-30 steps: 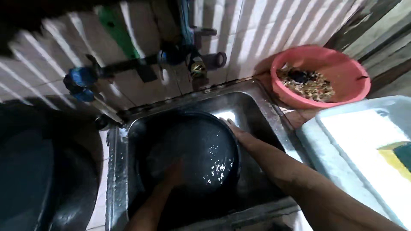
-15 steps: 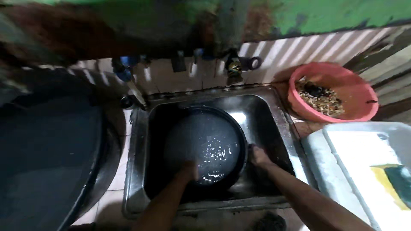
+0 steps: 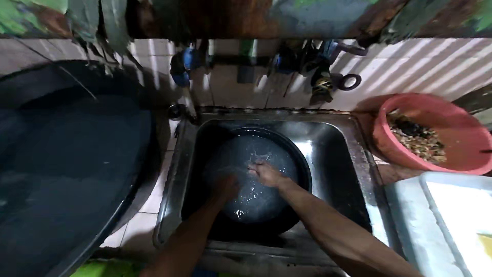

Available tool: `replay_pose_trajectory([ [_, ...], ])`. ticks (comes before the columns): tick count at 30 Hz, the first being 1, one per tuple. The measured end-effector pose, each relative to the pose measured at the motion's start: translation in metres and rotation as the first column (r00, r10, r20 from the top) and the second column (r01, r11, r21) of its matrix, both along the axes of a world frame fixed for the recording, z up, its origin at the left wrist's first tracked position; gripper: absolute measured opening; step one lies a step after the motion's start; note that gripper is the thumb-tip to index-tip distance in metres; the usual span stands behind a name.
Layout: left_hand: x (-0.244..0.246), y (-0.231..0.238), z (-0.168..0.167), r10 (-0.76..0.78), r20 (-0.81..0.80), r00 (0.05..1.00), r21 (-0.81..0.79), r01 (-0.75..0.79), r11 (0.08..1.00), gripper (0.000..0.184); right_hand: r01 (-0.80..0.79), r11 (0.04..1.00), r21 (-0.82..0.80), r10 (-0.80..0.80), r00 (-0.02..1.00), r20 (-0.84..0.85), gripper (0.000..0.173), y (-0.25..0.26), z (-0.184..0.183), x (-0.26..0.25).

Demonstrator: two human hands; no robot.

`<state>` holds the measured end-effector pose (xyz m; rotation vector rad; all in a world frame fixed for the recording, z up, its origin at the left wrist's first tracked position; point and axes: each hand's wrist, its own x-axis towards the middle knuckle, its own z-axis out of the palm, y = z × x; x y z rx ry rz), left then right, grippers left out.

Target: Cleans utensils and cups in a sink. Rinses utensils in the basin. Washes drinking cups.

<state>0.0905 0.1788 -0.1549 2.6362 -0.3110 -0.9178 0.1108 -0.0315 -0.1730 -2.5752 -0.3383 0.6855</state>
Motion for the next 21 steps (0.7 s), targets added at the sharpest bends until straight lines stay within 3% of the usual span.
replay_pose_trajectory([
  [2, 0.023, 0.004, -0.002, -0.006, 0.054, 0.999, 0.075, 0.002, 0.997, 0.051, 0.004, 0.985, -0.175, -0.031, 0.988, -0.154, 0.069, 0.004, -0.014, -0.004],
  [5, 0.04, 0.004, -0.022, 0.006, 0.151, 0.989, 0.089, -0.02, 0.996, 0.066, -0.035, 0.968, -0.247, -0.035, 0.961, -0.274, 0.086, 0.008, -0.015, -0.033],
  [6, 0.041, 0.0, -0.026, 0.015, 0.141, 0.99, 0.091, -0.028, 0.995, 0.07, -0.084, 0.96, -0.265, -0.008, 0.944, -0.33, 0.085, 0.009, -0.009, -0.043],
  [9, 0.031, -0.017, -0.02, 0.053, 0.131, 0.99, 0.104, -0.067, 0.992, 0.064, -0.136, 0.949, -0.284, 0.003, 0.906, -0.423, 0.061, 0.011, 0.01, -0.069],
  [12, 0.023, -0.026, -0.042, 0.191, 0.364, 0.911, 0.099, -0.242, 0.965, 0.052, -0.2, 0.942, -0.269, 0.06, 0.889, -0.453, 0.049, 0.017, 0.025, -0.091],
  [14, 0.012, -0.027, -0.037, 0.277, 0.408, 0.87, 0.06, -0.328, 0.943, 0.05, -0.232, 0.938, -0.256, 0.081, 0.868, -0.489, 0.049, 0.024, 0.022, -0.094],
  [16, -0.001, -0.025, -0.035, 0.331, 0.194, 0.924, -0.042, -0.329, 0.943, 0.048, -0.273, 0.933, -0.235, 0.142, 0.878, -0.456, 0.051, 0.033, 0.013, -0.091],
  [17, -0.005, -0.023, -0.031, 0.286, 0.092, 0.954, -0.038, -0.283, 0.958, 0.045, -0.265, 0.939, -0.219, 0.145, 0.883, -0.447, 0.052, 0.037, 0.009, -0.091],
  [21, -0.001, -0.023, -0.006, 0.123, -0.159, 0.98, 0.147, -0.1, 0.984, 0.046, -0.193, 0.969, -0.153, 0.112, 0.899, -0.424, 0.044, 0.046, 0.001, -0.092],
])
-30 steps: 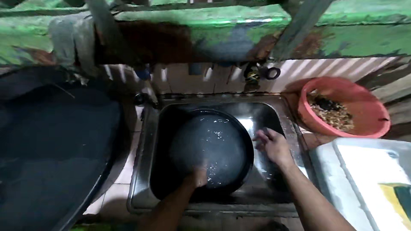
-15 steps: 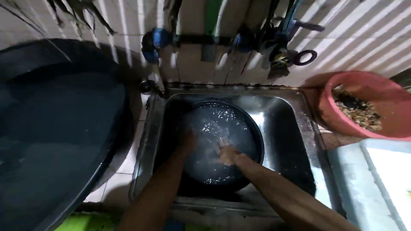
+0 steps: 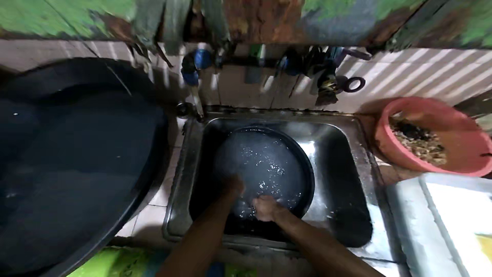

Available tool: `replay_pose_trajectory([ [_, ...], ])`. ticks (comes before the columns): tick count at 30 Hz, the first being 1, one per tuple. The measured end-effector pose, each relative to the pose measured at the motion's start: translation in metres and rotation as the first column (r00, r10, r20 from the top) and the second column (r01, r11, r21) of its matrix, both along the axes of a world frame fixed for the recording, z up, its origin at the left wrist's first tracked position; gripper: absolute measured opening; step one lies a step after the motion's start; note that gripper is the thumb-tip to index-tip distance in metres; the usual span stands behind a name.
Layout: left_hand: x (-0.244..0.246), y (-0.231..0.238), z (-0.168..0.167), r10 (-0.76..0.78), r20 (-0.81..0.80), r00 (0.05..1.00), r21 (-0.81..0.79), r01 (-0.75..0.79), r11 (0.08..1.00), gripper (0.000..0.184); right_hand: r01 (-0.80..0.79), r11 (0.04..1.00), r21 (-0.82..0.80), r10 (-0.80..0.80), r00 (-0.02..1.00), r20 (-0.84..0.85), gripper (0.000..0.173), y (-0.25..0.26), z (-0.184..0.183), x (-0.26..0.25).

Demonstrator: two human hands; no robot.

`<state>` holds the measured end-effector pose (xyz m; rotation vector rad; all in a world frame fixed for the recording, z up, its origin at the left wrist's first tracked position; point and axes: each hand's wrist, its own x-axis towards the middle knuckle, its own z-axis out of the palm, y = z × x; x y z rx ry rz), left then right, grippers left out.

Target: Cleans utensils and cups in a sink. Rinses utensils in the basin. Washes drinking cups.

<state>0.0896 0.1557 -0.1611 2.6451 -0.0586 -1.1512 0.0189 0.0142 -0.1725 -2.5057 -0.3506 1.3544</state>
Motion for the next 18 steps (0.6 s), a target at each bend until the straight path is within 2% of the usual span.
replay_pose_trajectory([
  [3, 0.008, 0.011, 0.001, 0.007, -0.047, 0.999, -0.048, -0.009, 0.999, 0.046, 0.002, 0.998, 0.067, 0.0, 1.0, -0.023, 0.04, -0.005, 0.003, 0.004],
  [7, 0.025, 0.032, 0.029, 0.15, 0.012, 0.989, -0.148, -0.146, 0.978, 0.045, 0.036, 0.984, 0.172, -0.035, 0.999, -0.012, 0.039, -0.022, 0.024, 0.018],
  [9, 0.036, 0.04, 0.038, 0.263, 0.01, 0.965, -0.149, -0.258, 0.955, 0.044, 0.061, 0.985, 0.161, -0.06, 0.998, -0.015, 0.035, -0.028, 0.047, 0.028],
  [11, 0.043, 0.049, 0.047, 0.356, -0.065, 0.932, -0.153, -0.361, 0.92, 0.043, 0.1, 0.985, 0.143, -0.097, 0.995, -0.022, 0.034, -0.033, 0.077, 0.04],
  [13, 0.041, 0.053, 0.049, 0.433, -0.183, 0.883, -0.162, -0.462, 0.872, 0.043, 0.216, 0.966, 0.14, -0.212, 0.976, -0.044, 0.032, -0.037, 0.095, 0.055],
  [15, 0.032, 0.052, 0.039, 0.477, -0.283, 0.832, -0.195, -0.536, 0.821, 0.044, 0.373, 0.915, 0.151, -0.37, 0.928, -0.049, 0.028, -0.043, 0.093, 0.069],
  [18, 0.016, 0.038, 0.033, 0.443, -0.216, 0.87, -0.174, -0.481, 0.859, 0.044, 0.635, 0.74, 0.224, -0.625, 0.771, -0.119, 0.02, -0.045, 0.06, 0.085],
])
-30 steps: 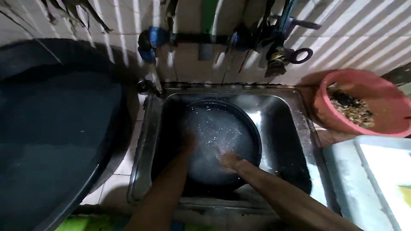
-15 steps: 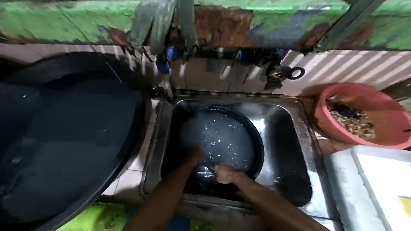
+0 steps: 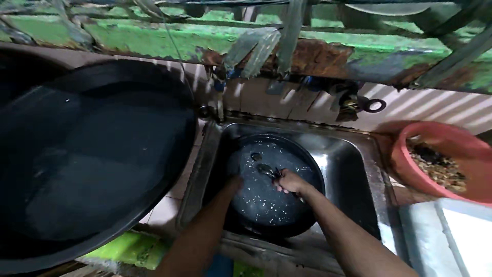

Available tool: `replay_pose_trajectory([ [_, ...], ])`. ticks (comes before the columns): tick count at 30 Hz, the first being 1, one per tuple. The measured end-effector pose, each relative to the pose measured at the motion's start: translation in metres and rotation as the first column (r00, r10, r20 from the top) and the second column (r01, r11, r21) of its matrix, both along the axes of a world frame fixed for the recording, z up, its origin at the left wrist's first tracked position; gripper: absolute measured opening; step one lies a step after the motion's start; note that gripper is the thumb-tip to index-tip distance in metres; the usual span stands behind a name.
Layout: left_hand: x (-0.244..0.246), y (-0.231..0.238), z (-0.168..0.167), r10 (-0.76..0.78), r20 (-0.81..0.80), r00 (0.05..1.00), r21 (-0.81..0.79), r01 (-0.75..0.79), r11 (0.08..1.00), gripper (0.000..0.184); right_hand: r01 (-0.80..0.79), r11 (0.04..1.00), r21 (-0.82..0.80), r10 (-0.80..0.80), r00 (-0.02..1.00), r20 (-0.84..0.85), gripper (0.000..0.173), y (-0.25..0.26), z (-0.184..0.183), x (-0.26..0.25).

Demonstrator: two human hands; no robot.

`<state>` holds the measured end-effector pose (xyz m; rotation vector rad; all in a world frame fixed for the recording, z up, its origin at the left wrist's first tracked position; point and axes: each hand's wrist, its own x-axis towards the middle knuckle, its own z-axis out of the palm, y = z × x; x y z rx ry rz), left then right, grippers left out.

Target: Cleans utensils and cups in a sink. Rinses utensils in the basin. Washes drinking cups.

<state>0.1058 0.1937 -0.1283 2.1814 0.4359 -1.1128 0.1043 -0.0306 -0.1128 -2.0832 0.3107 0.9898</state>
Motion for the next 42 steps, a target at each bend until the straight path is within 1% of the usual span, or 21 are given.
replay_pose_trajectory([
  [2, -0.01, -0.011, -0.014, -0.012, 0.02, 1.0, 0.024, 0.011, 1.0, 0.046, 0.175, 0.983, 0.054, -0.174, 0.985, -0.016, 0.023, 0.006, -0.034, 0.005],
  [4, -0.019, -0.02, -0.02, 0.067, 0.004, 0.998, -0.073, -0.066, 0.995, 0.042, 0.244, 0.97, 0.015, -0.245, 0.967, 0.068, 0.03, 0.018, -0.062, 0.008],
  [7, -0.03, -0.03, -0.04, 0.399, -0.07, 0.914, -0.395, -0.393, 0.83, 0.04, 0.144, 0.966, -0.213, -0.103, 0.976, 0.189, 0.046, 0.047, -0.078, -0.001],
  [9, -0.029, -0.04, -0.024, 0.47, -0.177, 0.865, -0.482, -0.492, 0.725, 0.052, -0.023, 0.943, -0.332, 0.074, 0.987, 0.14, 0.056, 0.072, -0.075, -0.014],
  [11, -0.025, -0.053, 0.013, 0.479, -0.252, 0.841, -0.43, -0.541, 0.723, 0.057, -0.168, 0.935, -0.313, 0.214, 0.969, 0.122, 0.059, 0.081, -0.086, -0.028],
  [12, -0.02, -0.058, 0.016, 0.477, -0.275, 0.835, -0.408, -0.55, 0.728, 0.055, -0.205, 0.942, -0.264, 0.254, 0.953, 0.167, 0.055, 0.081, -0.09, -0.034],
  [15, -0.008, -0.061, -0.044, 0.483, -0.278, 0.83, -0.438, -0.557, 0.706, 0.049, -0.106, 0.994, -0.025, 0.109, 0.959, 0.26, 0.038, 0.076, -0.054, -0.048],
  [17, -0.013, -0.066, -0.053, 0.572, -0.243, 0.784, -0.4, -0.618, 0.677, 0.046, -0.077, 0.994, 0.078, 0.053, 0.963, 0.264, 0.046, 0.064, -0.046, -0.061],
  [18, -0.017, -0.07, -0.054, 0.609, -0.199, 0.768, -0.373, -0.634, 0.677, 0.044, -0.092, 0.993, 0.069, 0.069, 0.958, 0.277, 0.055, 0.057, -0.048, -0.067],
  [20, -0.02, -0.077, -0.058, 0.631, -0.102, 0.769, -0.334, -0.624, 0.707, 0.043, -0.152, 0.982, -0.108, 0.179, 0.933, 0.312, 0.069, 0.044, -0.049, -0.077],
  [22, -0.021, -0.076, -0.06, 0.586, -0.046, 0.809, -0.299, -0.571, 0.765, 0.045, -0.29, 0.887, -0.36, 0.364, 0.918, 0.156, 0.084, 0.027, -0.046, -0.088],
  [23, -0.022, -0.073, -0.06, 0.59, -0.054, 0.806, -0.324, -0.573, 0.753, 0.046, -0.356, 0.839, -0.412, 0.411, 0.91, 0.05, 0.083, 0.02, -0.045, -0.092],
  [25, -0.023, -0.064, -0.062, 0.645, -0.113, 0.756, -0.44, -0.62, 0.65, 0.045, -0.427, 0.79, -0.44, 0.437, 0.896, -0.085, 0.062, 0.007, -0.049, -0.094],
  [28, -0.01, -0.05, -0.049, 0.67, -0.171, 0.722, -0.544, -0.636, 0.547, 0.05, -0.462, 0.828, -0.319, 0.461, 0.884, -0.083, 0.041, -0.005, -0.05, -0.089],
  [30, 0.005, -0.043, -0.041, 0.723, -0.17, 0.669, -0.577, -0.663, 0.477, 0.047, -0.471, 0.847, -0.245, 0.473, 0.879, -0.056, 0.039, -0.012, -0.039, -0.089],
  [32, 0.02, -0.032, -0.032, 0.736, -0.144, 0.662, -0.591, -0.654, 0.472, 0.044, -0.45, 0.867, -0.214, 0.449, 0.892, -0.057, 0.039, -0.026, -0.02, -0.088],
  [33, 0.026, -0.027, -0.027, 0.712, -0.115, 0.692, -0.586, -0.626, 0.514, 0.041, -0.446, 0.87, -0.212, 0.443, 0.894, -0.065, 0.039, -0.035, -0.008, -0.084],
  [35, 0.03, -0.016, -0.011, 0.547, -0.068, 0.834, -0.524, -0.497, 0.692, 0.039, -0.496, 0.841, -0.214, 0.481, 0.868, -0.123, 0.041, -0.046, 0.022, -0.071],
  [37, 0.028, -0.016, -0.003, 0.197, -0.03, 0.98, -0.425, -0.191, 0.885, 0.038, -0.629, 0.746, -0.219, 0.591, 0.777, -0.217, 0.042, -0.04, 0.052, -0.052],
  [39, 0.025, -0.027, 0.0, -0.143, -0.005, 0.99, -0.368, 0.131, 0.92, 0.044, -0.717, 0.665, -0.212, 0.668, 0.697, -0.262, 0.04, -0.023, 0.065, -0.031],
  [42, 0.019, -0.042, 0.001, -0.433, 0.026, 0.901, -0.282, 0.422, 0.862, 0.061, -0.689, 0.695, -0.204, 0.664, 0.724, -0.185, 0.035, -0.014, 0.033, 0.002],
])
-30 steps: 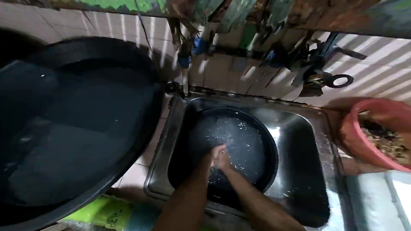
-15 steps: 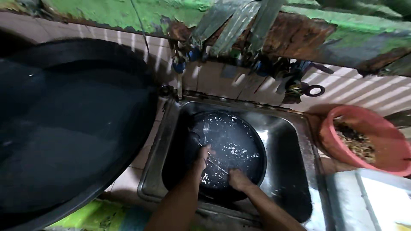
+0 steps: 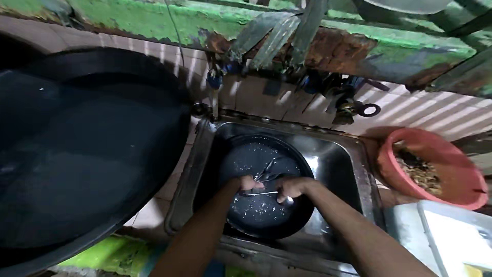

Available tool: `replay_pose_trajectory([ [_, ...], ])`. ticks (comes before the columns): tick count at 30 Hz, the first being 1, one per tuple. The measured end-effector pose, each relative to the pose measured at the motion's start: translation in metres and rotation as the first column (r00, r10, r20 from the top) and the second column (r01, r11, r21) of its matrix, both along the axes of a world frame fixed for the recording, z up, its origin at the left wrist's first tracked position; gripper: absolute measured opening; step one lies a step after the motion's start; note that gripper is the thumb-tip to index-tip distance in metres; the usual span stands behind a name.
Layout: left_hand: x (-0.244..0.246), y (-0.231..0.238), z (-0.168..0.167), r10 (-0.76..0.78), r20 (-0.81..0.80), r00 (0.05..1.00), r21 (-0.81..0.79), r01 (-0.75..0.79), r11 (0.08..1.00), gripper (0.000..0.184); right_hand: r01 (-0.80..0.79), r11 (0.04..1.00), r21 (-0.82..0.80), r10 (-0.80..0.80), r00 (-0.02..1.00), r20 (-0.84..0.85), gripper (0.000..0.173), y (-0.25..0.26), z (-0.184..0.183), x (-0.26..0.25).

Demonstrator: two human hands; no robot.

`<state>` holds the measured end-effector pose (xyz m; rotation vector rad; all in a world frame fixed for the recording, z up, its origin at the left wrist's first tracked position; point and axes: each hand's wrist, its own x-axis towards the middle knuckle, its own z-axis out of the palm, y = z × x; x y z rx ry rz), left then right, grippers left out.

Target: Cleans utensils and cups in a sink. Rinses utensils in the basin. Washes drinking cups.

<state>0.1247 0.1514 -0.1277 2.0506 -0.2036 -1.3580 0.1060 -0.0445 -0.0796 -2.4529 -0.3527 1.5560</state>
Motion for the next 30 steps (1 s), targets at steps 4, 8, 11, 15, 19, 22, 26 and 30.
replay_pose_trajectory([
  [4, 0.0, 0.0, -0.012, -0.058, 0.029, 0.998, -0.029, 0.059, 0.998, 0.072, 0.061, 0.993, 0.101, -0.063, 0.998, 0.018, 0.032, 0.002, -0.042, 0.027],
  [8, -0.012, 0.003, -0.032, -0.013, -0.047, 0.999, -0.108, 0.008, 0.994, 0.063, 0.19, 0.962, 0.198, -0.188, 0.982, -0.029, 0.034, 0.012, -0.057, 0.025],
  [11, -0.021, -0.006, -0.031, -0.12, 0.004, 0.993, 0.053, 0.12, 0.991, 0.062, 0.17, 0.955, 0.241, -0.192, 0.979, 0.068, 0.036, 0.032, -0.059, 0.019],
  [15, -0.033, -0.009, -0.03, 0.148, 0.039, 0.988, 0.169, -0.153, 0.974, 0.058, 0.146, 0.91, 0.387, -0.285, 0.899, 0.331, 0.034, 0.033, -0.044, 0.022],
  [19, -0.034, -0.007, -0.028, 0.156, 0.09, 0.984, 0.18, -0.17, 0.969, 0.059, 0.324, 0.746, 0.582, -0.631, 0.622, 0.463, 0.038, 0.01, -0.049, 0.03],
  [22, -0.031, -0.003, -0.038, 0.11, 0.099, 0.989, 0.112, -0.121, 0.986, 0.06, 0.594, 0.586, 0.551, -0.784, 0.586, 0.203, 0.047, 0.018, -0.054, 0.033],
  [26, -0.033, -0.003, -0.051, 0.321, 0.03, 0.947, 0.017, -0.321, 0.947, 0.057, 0.707, 0.471, 0.527, -0.812, 0.581, -0.054, 0.06, 0.046, -0.052, 0.007],
  [30, -0.032, 0.001, -0.025, 0.423, 0.148, 0.894, 0.066, -0.436, 0.898, 0.052, 0.599, 0.324, 0.732, -0.934, 0.328, 0.144, 0.041, 0.034, -0.071, 0.007],
])
